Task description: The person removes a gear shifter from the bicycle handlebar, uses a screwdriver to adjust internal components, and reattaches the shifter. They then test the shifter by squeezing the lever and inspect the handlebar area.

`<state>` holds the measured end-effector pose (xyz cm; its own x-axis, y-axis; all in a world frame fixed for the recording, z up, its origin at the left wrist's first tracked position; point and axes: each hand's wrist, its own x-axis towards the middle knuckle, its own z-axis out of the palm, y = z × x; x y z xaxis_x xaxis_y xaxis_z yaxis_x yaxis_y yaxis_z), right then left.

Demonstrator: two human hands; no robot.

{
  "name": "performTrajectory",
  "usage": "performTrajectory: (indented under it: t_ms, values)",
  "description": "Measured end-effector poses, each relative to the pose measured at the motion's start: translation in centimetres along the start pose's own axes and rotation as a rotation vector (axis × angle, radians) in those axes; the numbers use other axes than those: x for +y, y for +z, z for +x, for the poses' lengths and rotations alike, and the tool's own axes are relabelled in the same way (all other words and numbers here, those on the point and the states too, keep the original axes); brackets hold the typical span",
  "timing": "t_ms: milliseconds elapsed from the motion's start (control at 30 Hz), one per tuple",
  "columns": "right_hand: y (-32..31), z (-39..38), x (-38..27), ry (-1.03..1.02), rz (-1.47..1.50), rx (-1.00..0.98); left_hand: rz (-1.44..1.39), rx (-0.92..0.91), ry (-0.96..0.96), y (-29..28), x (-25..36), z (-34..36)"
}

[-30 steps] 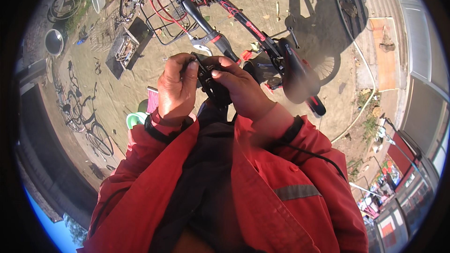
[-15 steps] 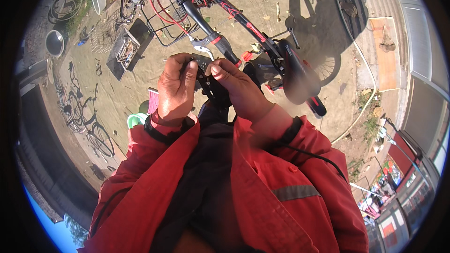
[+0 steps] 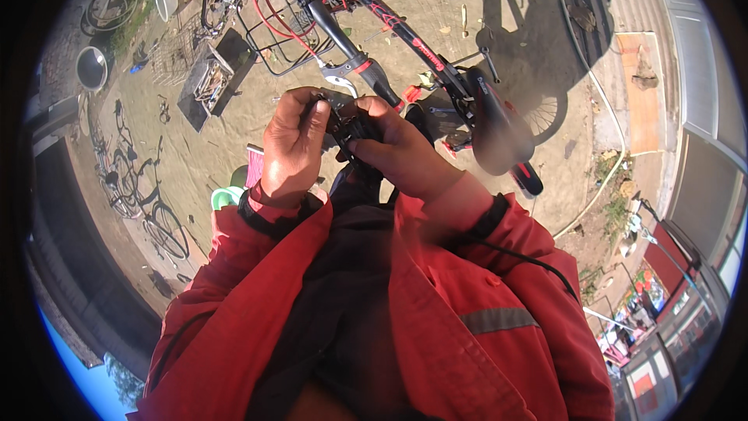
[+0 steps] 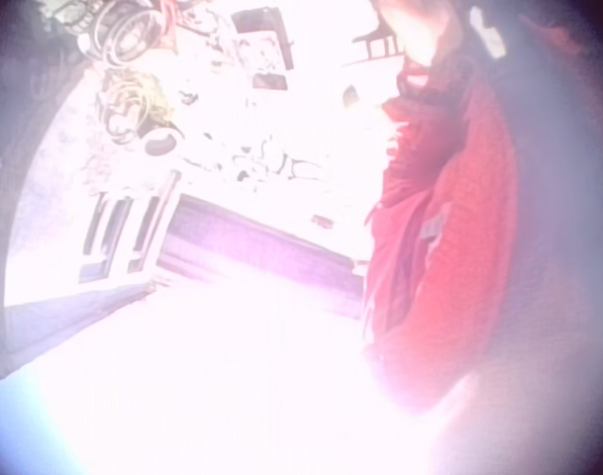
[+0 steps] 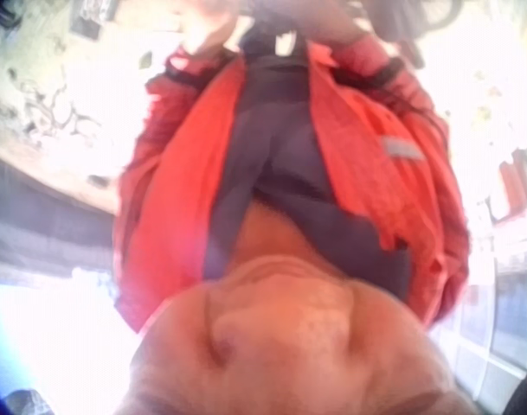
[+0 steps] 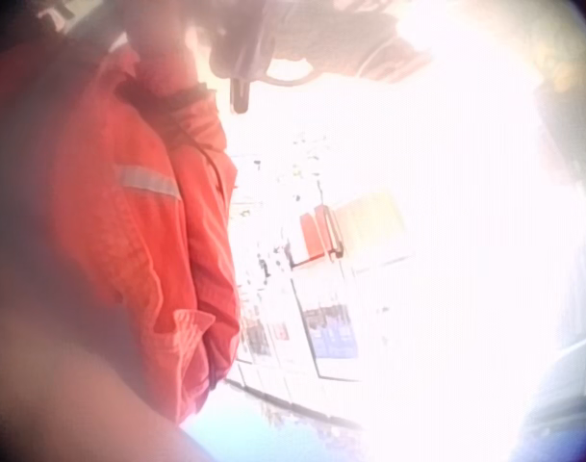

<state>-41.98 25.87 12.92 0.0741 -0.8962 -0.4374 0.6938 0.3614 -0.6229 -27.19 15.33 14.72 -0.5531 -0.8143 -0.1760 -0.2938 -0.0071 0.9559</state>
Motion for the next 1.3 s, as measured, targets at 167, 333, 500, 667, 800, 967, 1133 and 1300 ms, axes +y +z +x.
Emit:
performTrajectory:
  t_ms: [167,333,500,667,800,967,1133,1300]
  values:
    - [-0.2,0.2,0.0,-0.012,-0.055,-0.023,-0.011,0.000,0.053,-0.1,-0.1,0.2]
    - [-0.2,0.1,-0.4,0.032,-0.091,0.020,-0.042,-0.011,0.016,-0.3,-0.2,0.2]
    - [0.0,0.2,-0.9,0.057,-0.104,0.049,-0.036,-0.009,-0.013,-0.2,-0.3,0.3]
    - [0.2,0.2,-0.8,0.038,-0.094,0.095,0.132,0.018,0.029,-0.2,0.0,0.5]
    - [0.0,0.5,-0.3,-0.005,-0.108,0.103,0.166,0.060,0.002,-0.1,0.5,0.6]
    - [-0.1,1.3,0.7,-0.060,-0.162,0.163,0.326,0.091,0.025,0.4,0.7,0.3]
    - [-0.5,1.7,0.9,-0.107,-0.054,0.195,0.396,0.060,0.259,0.7,0.3,0.5]
    - [-0.9,1.9,1.2,-0.129,-0.130,0.186,0.434,0.035,0.377,0.4,0.1,0.6]
